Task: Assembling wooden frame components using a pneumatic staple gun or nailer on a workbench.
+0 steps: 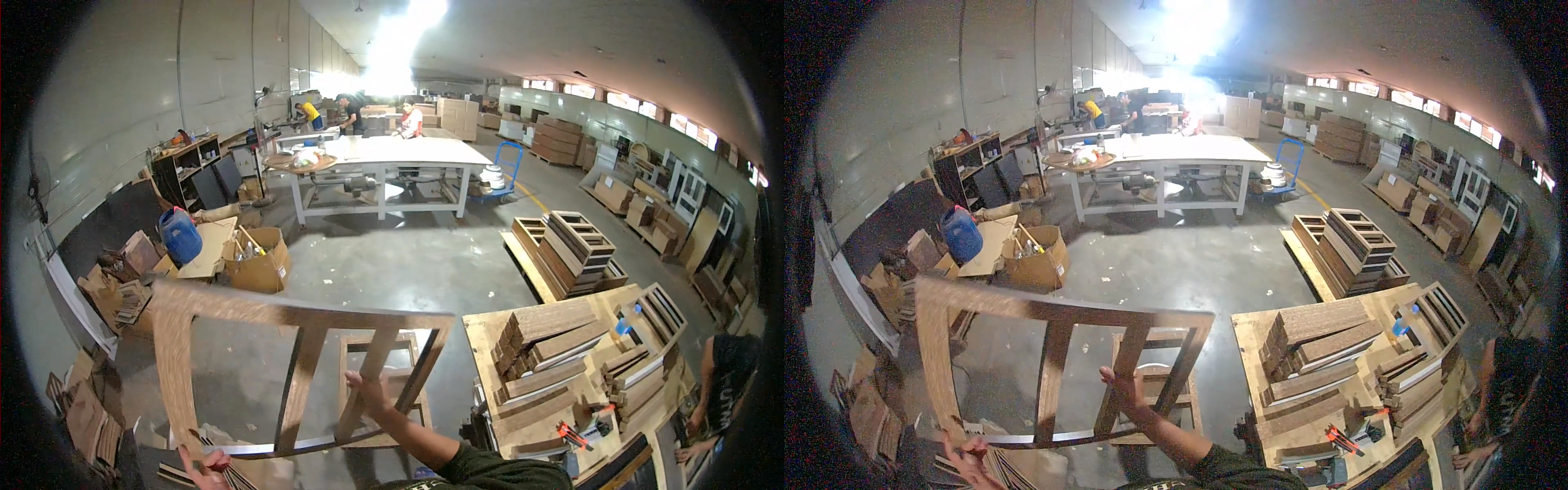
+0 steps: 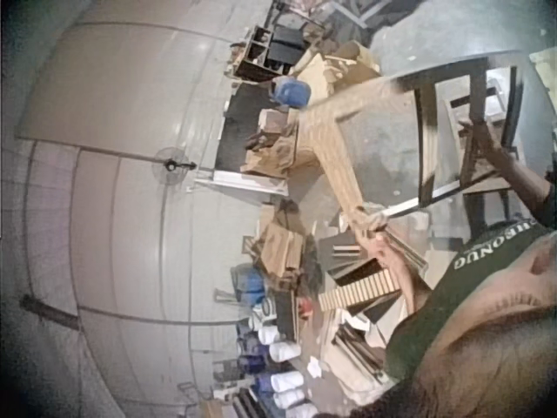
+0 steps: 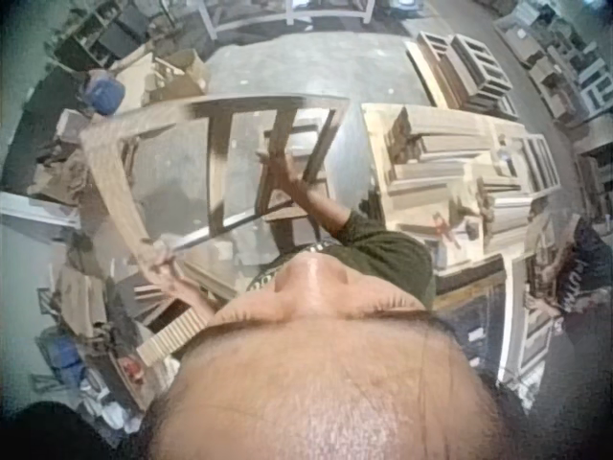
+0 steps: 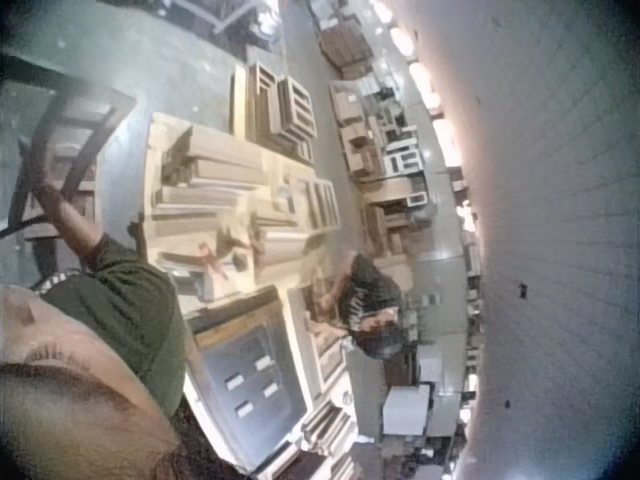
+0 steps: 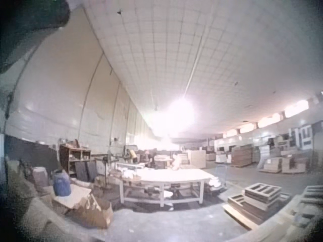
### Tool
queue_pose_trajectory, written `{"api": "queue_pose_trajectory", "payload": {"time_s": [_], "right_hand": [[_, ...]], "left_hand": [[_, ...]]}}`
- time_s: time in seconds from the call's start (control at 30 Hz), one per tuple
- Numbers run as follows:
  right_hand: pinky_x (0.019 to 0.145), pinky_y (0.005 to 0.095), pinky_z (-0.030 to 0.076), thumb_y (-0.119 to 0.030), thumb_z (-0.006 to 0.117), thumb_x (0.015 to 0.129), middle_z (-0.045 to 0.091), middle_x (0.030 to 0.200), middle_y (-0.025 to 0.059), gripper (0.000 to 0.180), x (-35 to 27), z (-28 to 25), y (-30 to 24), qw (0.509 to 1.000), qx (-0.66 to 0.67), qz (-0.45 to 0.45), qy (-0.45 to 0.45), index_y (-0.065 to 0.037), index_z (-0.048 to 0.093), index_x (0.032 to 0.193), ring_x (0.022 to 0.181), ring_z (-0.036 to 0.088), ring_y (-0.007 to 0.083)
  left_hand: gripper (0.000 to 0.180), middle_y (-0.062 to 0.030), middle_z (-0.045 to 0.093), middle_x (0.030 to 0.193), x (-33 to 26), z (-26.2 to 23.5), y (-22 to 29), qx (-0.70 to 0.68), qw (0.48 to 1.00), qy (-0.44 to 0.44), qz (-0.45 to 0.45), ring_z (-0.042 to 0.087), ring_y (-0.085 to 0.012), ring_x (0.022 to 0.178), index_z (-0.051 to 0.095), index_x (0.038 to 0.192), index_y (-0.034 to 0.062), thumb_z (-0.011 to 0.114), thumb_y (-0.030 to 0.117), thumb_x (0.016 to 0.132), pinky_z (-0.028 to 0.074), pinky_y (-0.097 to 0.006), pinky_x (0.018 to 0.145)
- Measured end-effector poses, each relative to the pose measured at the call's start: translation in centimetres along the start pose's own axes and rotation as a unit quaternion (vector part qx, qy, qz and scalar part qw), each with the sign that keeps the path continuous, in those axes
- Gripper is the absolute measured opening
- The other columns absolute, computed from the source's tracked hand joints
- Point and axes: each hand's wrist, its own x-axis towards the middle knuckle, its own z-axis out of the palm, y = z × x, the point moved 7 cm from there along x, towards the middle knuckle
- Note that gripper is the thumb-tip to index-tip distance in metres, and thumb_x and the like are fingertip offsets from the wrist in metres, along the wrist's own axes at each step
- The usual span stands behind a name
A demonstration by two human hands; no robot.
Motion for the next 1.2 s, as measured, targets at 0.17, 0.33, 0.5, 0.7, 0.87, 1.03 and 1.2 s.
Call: {"api": "queue_pose_trajectory", "payload": {"time_s": [0.17,0.33,0.5,0.7,0.87,1.03,1.2], "right_hand": [[0.065,0.0290,0.048,-0.026,0.074,0.076,0.058,0.072,0.0048,0.027,-1.3,-1.0,2.8,0.988,0.104,0.114,0.014,-0.005,0.058,0.083,0.071,0.059,0.0152],[0.064,0.0323,0.047,-0.027,0.072,0.077,0.059,0.071,0.0059,0.024,-3.6,-1.3,5.1,0.966,0.181,0.182,0.013,-0.008,0.059,0.082,0.069,0.059,0.0180],[0.067,0.0378,0.047,-0.021,0.066,0.079,0.055,0.069,0.0086,0.019,-3.7,-2.2,8.7,0.935,0.231,0.260,0.064,-0.005,0.056,0.081,0.068,0.056,0.0240],[0.066,0.0360,0.048,-0.032,0.064,0.082,0.061,0.082,0.0064,0.028,-3.9,-2.7,11.6,0.925,0.234,0.290,0.079,-0.006,0.061,0.092,0.073,0.059,0.0213],[0.063,0.0381,0.049,-0.034,0.064,0.081,0.058,0.082,0.0085,0.031,-4.5,-2.4,13.5,0.917,0.226,0.311,0.101,-0.004,0.061,0.089,0.072,0.057,0.0224],[0.077,0.0497,0.047,-0.024,0.062,0.081,0.055,0.083,0.0111,0.022,-4.9,-1.8,14.1,0.910,0.249,0.311,0.112,-0.005,0.055,0.090,0.079,0.054,0.0300],[0.082,0.0531,0.045,-0.024,0.062,0.082,0.055,0.093,0.0142,0.028,-4.5,-2.5,14.3,0.919,0.236,0.279,0.146,-0.005,0.052,0.101,0.083,0.056,0.0333]], "left_hand": [[0.075,-0.0264,0.036,0.133,-1.7,1.8,0.4,0.331,0.938,-0.105,-0.009,0.039,-0.0353,0.124,0.015,0.139,-0.0061,0.060,0.026,0.087,0.034,-0.041,0.103],[0.071,-0.0221,0.039,0.136,-5.6,2.7,-8.7,0.298,0.908,-0.286,-0.074,0.040,-0.0295,0.122,0.027,0.138,-0.0071,0.062,0.030,0.088,0.031,-0.036,0.105],[0.072,-0.0177,0.045,0.129,-12.2,7.0,-11.0,0.037,0.967,-0.167,-0.186,0.043,-0.0240,0.115,0.031,0.138,-0.0032,0.070,0.022,0.083,0.037,-0.036,0.099],[0.070,-0.0182,0.051,0.121,-13.4,5.5,-12.3,0.170,0.960,-0.152,-0.160,0.051,-0.0245,0.105,0.036,0.131,-0.0061,0.073,0.026,0.081,0.043,-0.037,0.090],[0.057,-0.0186,0.060,0.104,-14.5,4.4,-13.8,0.232,0.913,-0.195,-0.273,0.058,-0.0260,0.091,0.049,0.116,-0.0064,0.074,0.028,0.079,0.047,-0.038,0.081],[0.055,-0.0184,0.062,0.099,-14.8,3.5,-16.7,0.210,0.926,-0.182,-0.254,0.059,-0.0280,0.088,0.051,0.112,-0.0049,0.076,0.030,0.077,0.048,-0.039,0.079],[0.064,-0.0172,0.061,0.102,-14.6,3.9,-17.7,0.196,0.920,-0.198,-0.275,0.059,-0.0281,0.090,0.047,0.117,-0.0039,0.079,0.030,0.072,0.048,-0.039,0.080]]}}
